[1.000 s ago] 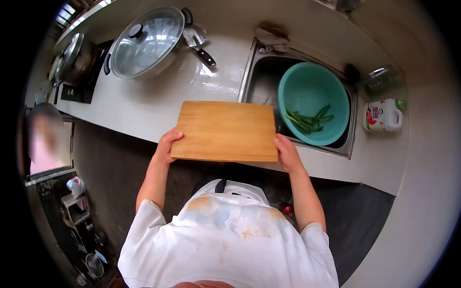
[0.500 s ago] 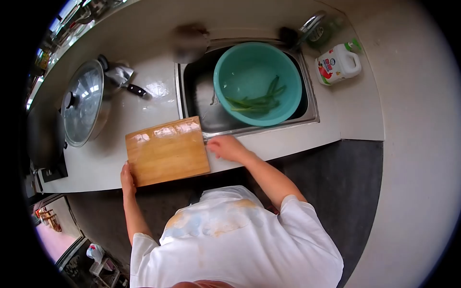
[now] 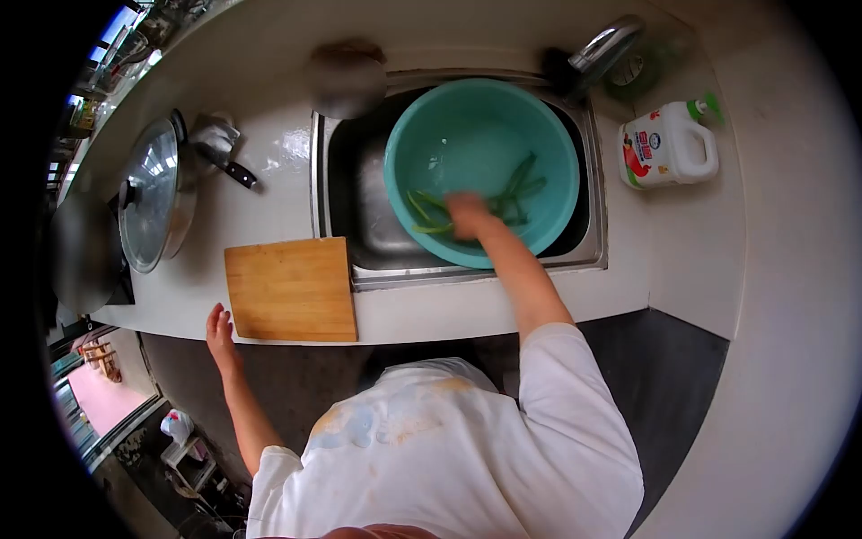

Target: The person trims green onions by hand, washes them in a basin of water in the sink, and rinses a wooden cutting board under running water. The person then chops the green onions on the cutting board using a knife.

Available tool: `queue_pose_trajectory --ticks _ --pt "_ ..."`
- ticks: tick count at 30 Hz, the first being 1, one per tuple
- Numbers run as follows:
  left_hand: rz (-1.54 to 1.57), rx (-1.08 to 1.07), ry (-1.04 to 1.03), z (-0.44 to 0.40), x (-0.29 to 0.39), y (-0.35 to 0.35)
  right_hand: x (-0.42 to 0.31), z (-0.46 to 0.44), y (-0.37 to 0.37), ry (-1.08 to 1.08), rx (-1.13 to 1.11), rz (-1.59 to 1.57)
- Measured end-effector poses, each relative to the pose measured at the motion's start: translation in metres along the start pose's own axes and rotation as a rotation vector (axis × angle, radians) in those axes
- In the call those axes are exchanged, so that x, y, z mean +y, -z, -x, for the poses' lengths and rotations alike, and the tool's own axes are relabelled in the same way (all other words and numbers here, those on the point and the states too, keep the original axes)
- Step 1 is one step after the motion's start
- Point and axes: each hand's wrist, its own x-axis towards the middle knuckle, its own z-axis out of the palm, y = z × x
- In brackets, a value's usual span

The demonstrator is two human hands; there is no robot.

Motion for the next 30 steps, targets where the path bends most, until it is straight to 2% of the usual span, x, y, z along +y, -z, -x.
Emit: queue_pose_trajectory --ticks 3,4,5,7,11,14,16,17,19,24,26,30 --pt "0.066 -0.052 0.013 0.026 0.014 -0.025 0.001 -0.012 -0.022 -0.007 0.044 0.089" --pt "0.062 -0.047 0.015 0.033 0.018 -0.032 0.003 -0.018 -0.027 -0.034 -0.097 0.04" --pt "0.092 -0.103 0.035 0.038 0.021 -0.041 0.01 -0.017 -0.032 -0.03 -0.099 0.04" --pt "0.124 -0.155 0.052 0.046 0.031 -0.059 0.011 -0.008 -0.025 0.033 -0.158 -0.171" --pt "0.191 -0.23 0.061 0.059 0.054 -0.103 0.015 0.015 -0.011 0.102 -0.178 -0.335" --pt "0.24 -0.437 0.032 0.074 0.078 -0.146 0.016 0.025 -0.001 0.074 -0.122 -0.498" --pt "0.242 -0.601 0.026 0.084 0.095 -0.182 0.016 0.032 0.01 0.052 -0.022 -0.855" --pt "0.214 -0.683 0.025 0.089 0.105 -0.202 0.012 0.039 0.022 0.058 -0.021 -0.854" --pt "0.2 -0.82 0.022 0.092 0.11 -0.248 0.0 0.054 0.053 0.038 -0.085 -1.164" --pt "0.221 -0.963 0.088 0.106 0.153 -0.327 -0.021 0.08 0.081 0.143 0.07 -1.268" --pt "0.457 -1.139 0.172 0.108 0.161 -0.339 -0.023 0.084 0.081 0.181 0.095 -1.299" --pt "0.489 -1.166 0.147 0.115 0.174 -0.348 -0.011 0.084 0.073 0.127 0.073 -1.324"
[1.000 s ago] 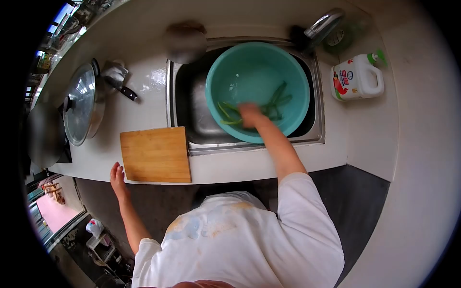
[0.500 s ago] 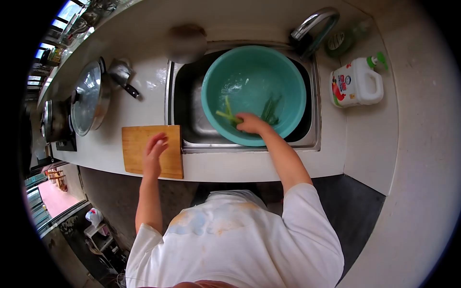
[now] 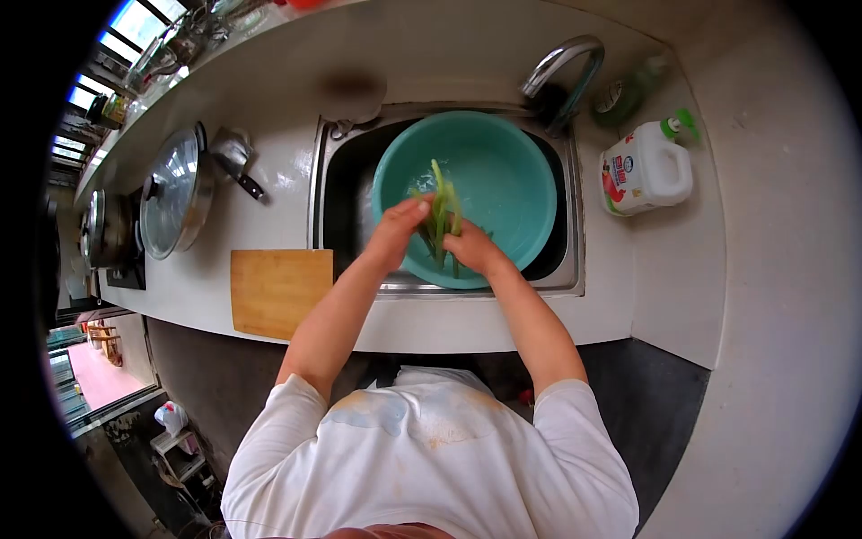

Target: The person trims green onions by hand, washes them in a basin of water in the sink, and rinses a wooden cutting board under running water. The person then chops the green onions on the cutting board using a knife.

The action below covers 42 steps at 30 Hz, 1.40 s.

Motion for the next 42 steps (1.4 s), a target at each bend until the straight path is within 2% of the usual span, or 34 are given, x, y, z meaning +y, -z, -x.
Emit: queue_pose_trajectory --ticks 3,9,12,14,17,21,23,24,26,31,33,34,36,37,39,40,41,42 --pt "0.133 0.104 -0.078 -0.004 0.007 -0.008 0.006 -0.001 0.002 0.01 0.07 0.011" --pt "-0.024 0.153 -0.086 -0.008 0.009 -0.024 0.004 -0.004 0.003 -0.05 0.1 0.057" --pt "-0.087 0.174 -0.087 -0.014 0.006 -0.02 -0.002 -0.001 0.002 -0.107 0.106 0.208" --pt "0.099 0.201 -0.149 -0.015 0.008 -0.021 0.0 -0.002 0.001 -0.01 0.128 0.13" --pt "0.161 0.209 -0.221 -0.018 0.008 -0.024 -0.017 0.002 -0.002 0.006 0.127 0.131" --pt "0.007 0.19 -0.236 -0.023 0.004 -0.029 -0.025 0.003 -0.003 -0.035 0.131 0.186" --pt "-0.099 0.14 -0.202 -0.018 0.007 -0.035 -0.02 0.001 -0.002 -0.048 0.091 0.084" --pt "-0.018 0.108 -0.207 -0.017 0.01 -0.036 -0.022 0.002 -0.003 -0.046 0.091 0.083" --pt "0.05 0.092 -0.234 -0.019 0.001 -0.027 -0.027 0.004 -0.003 -0.079 0.092 -0.147" --pt "0.099 0.034 -0.348 -0.015 0.003 -0.034 -0.035 0.002 -0.006 -0.027 0.099 -0.119" --pt "-0.164 -0.059 -0.366 -0.012 0.008 -0.033 -0.037 0.001 -0.008 -0.033 0.069 -0.11" --pt "-0.165 -0.06 -0.366 -0.009 0.013 -0.034 -0.033 -0.002 -0.008 -0.072 0.06 -0.091" --pt "-0.587 -0.056 -0.333 -0.003 0.023 -0.036 -0.032 -0.003 -0.012 -0.11 0.051 -0.073" --pt "-0.588 -0.055 -0.334 -0.005 0.02 -0.034 -0.034 -0.001 -0.015 -0.044 0.104 -0.002" --pt "-0.36 0.014 -0.302 -0.01 0.014 -0.031 -0.04 0.005 -0.018 0.024 0.154 0.07" --pt "-0.36 0.016 -0.303 -0.011 0.014 -0.03 -0.044 0.012 -0.014 0.137 0.135 0.166" --pt "-0.193 0.06 -0.379 -0.012 0.015 -0.027 -0.046 0.015 -0.011 0.25 0.117 0.262" --pt "-0.025 0.104 -0.453 -0.012 0.018 -0.028 -0.044 0.015 -0.007 0.25 0.116 0.263"
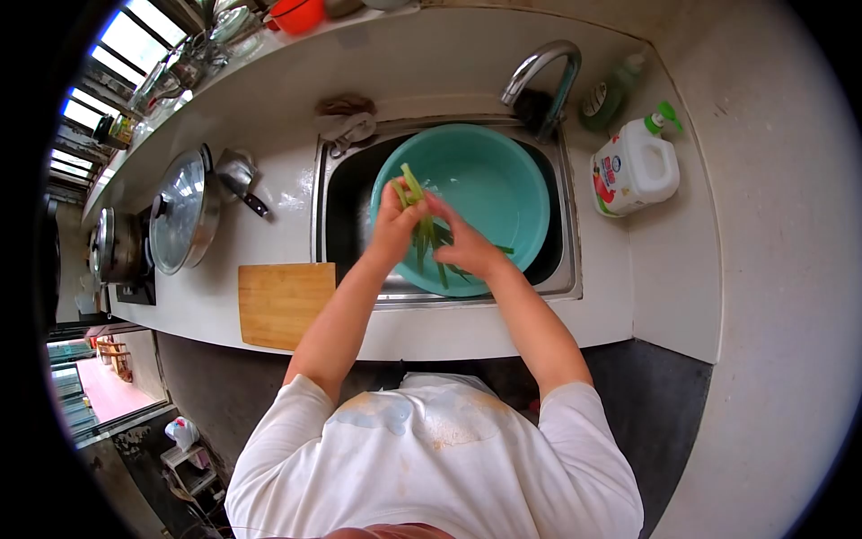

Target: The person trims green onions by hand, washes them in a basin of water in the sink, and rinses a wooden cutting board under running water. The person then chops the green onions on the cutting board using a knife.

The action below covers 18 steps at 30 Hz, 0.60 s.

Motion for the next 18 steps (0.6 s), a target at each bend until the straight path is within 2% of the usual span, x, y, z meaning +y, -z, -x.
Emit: queue_pose_trajectory --ticks 2,3,5,7,8,9,11,12,14,18 --pt "0.042 -0.025 0.015 -0.002 0.005 -0.001 0.009 -0.004 0.005 0.223 0.005 -0.135" --pt "0.082 -0.057 0.04 0.001 0.009 -0.002 0.004 -0.003 0.001 0.216 0.007 -0.139" --pt "0.019 -0.146 0.081 0.001 0.015 -0.002 -0.009 -0.008 -0.005 0.033 -0.014 -0.004" --pt "-0.148 -0.316 0.153 0.001 0.017 0.0 -0.008 -0.01 -0.006 -0.018 -0.024 0.014" --pt "-0.194 -0.342 0.108 0.0 0.014 0.003 -0.005 -0.01 -0.007 -0.077 -0.039 0.028" --pt "-0.193 -0.34 0.113 -0.001 0.009 0.007 0.0 -0.011 -0.008 -0.081 -0.04 0.026" --pt "-0.332 -0.292 0.067 -0.004 0.001 0.015 0.012 -0.015 -0.009 0.115 0.15 0.217" --pt "-0.334 -0.292 0.066 -0.003 -0.002 0.014 0.014 -0.018 -0.006 0.117 0.151 0.217" --pt "-0.243 -0.106 0.049 0.011 -0.007 0.012 0.016 -0.023 0.0 0.303 0.173 0.633" --pt "-0.228 -0.034 -0.013 0.018 -0.008 0.016 0.058 -0.034 -0.001 0.441 0.246 0.587"
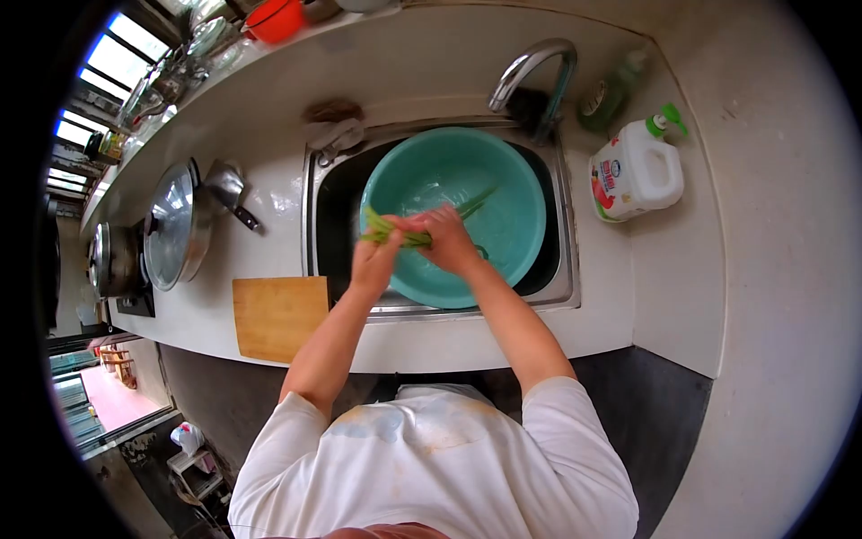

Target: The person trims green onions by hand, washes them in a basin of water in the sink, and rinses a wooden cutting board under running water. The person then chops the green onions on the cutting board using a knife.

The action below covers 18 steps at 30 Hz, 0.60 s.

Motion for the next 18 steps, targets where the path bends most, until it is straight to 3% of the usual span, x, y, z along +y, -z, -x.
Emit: queue_pose_trajectory --ticks 2,6,8,11,12,13,15,17,18 --pt "0.205 0.038 -0.149 -0.003 0.028 0.002 0.013 0.005 0.002 -0.14 -0.076 0.002" --pt "0.097 0.035 -0.235 -0.019 0.074 0.014 0.072 0.052 0.002 -0.327 -0.132 0.276" --pt "0.101 0.046 -0.213 -0.029 0.079 0.015 0.087 0.059 0.011 -0.634 -0.271 -0.008" --pt "0.013 0.102 -0.135 -0.042 0.075 0.025 0.086 0.056 0.035 -0.637 -0.315 -0.023" --pt "0.181 0.122 -0.171 -0.045 0.081 0.03 0.091 0.061 0.035 -0.642 -0.321 -0.029" --pt "0.349 0.14 -0.208 -0.047 0.086 0.033 0.097 0.065 0.033 -0.543 -0.265 0.095" --pt "0.328 0.142 -0.243 -0.053 0.09 0.03 0.104 0.053 0.041 -0.435 -0.203 0.227" --pt "-0.021 0.123 0.009 -0.058 0.081 0.021 0.086 0.014 0.071 -0.589 -0.009 0.206" --pt "-0.127 0.044 0.029 -0.06 0.071 0.011 0.085 -0.005 0.09 -0.594 0.192 0.062"
